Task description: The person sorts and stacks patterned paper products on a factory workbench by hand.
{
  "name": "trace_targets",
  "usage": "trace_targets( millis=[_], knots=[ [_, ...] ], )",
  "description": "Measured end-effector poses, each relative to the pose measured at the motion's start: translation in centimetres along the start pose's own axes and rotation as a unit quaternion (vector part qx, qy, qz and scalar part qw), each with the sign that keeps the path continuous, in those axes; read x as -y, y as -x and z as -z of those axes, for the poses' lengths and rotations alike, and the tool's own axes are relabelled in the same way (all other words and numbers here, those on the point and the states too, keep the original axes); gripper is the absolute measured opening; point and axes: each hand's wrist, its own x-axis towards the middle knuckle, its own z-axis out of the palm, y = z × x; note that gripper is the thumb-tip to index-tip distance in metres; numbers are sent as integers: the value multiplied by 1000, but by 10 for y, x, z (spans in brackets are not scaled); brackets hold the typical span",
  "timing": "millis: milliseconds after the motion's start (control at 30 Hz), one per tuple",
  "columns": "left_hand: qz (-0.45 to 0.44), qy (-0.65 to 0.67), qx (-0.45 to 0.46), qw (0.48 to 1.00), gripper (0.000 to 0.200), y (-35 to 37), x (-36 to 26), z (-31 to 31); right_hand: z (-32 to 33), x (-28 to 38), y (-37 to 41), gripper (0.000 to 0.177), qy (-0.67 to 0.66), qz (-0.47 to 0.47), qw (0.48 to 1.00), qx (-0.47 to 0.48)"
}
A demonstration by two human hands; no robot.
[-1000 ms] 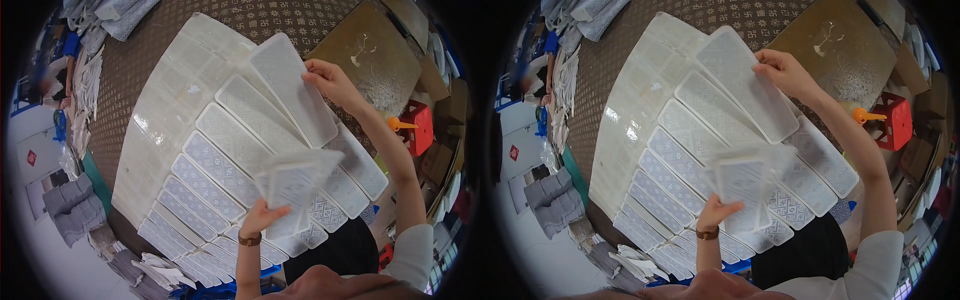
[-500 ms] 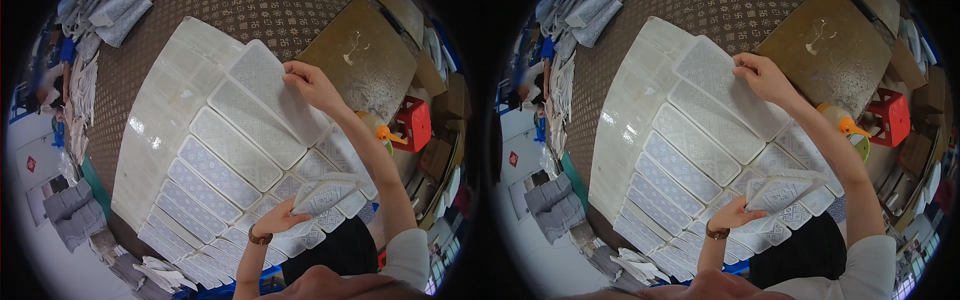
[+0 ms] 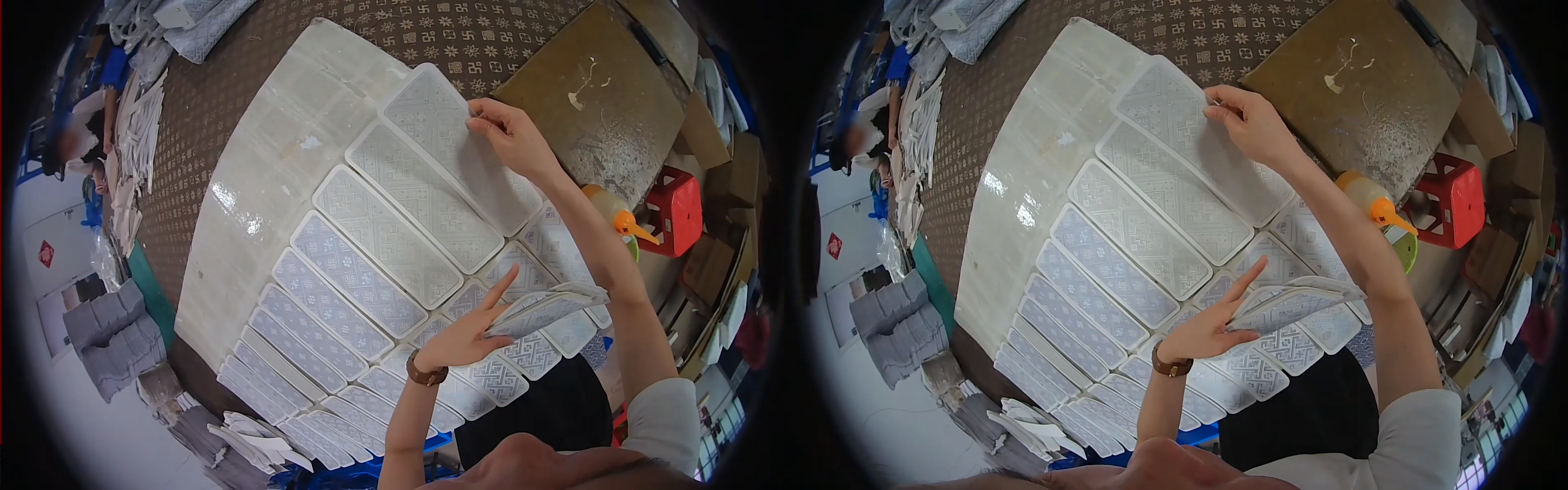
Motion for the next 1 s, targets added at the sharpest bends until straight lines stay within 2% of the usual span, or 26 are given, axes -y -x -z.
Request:
trace_targets(
  millis=[300, 400, 667, 900, 1000],
  knots=[
    [-25, -13, 19, 999, 54, -24, 7, 14, 6, 2, -5, 20, -18, 6, 1000, 21],
    [-12, 39, 25, 999, 51, -28, 3, 15, 5, 1, -6, 20, -28, 10, 999, 32],
    [-27, 29, 19, 999, 55, -40, 20, 22, 4, -11, -9, 20, -11, 10, 1000, -5],
    [-37, 1, 15, 999, 55, -42, 26, 24, -3, -21, -11, 19, 61, -1, 998, -23],
    [-39, 15, 16, 999, 56, -42, 31, 25, -7, -21, -14, 22, 107, 26, 993, -40]
  ],
)
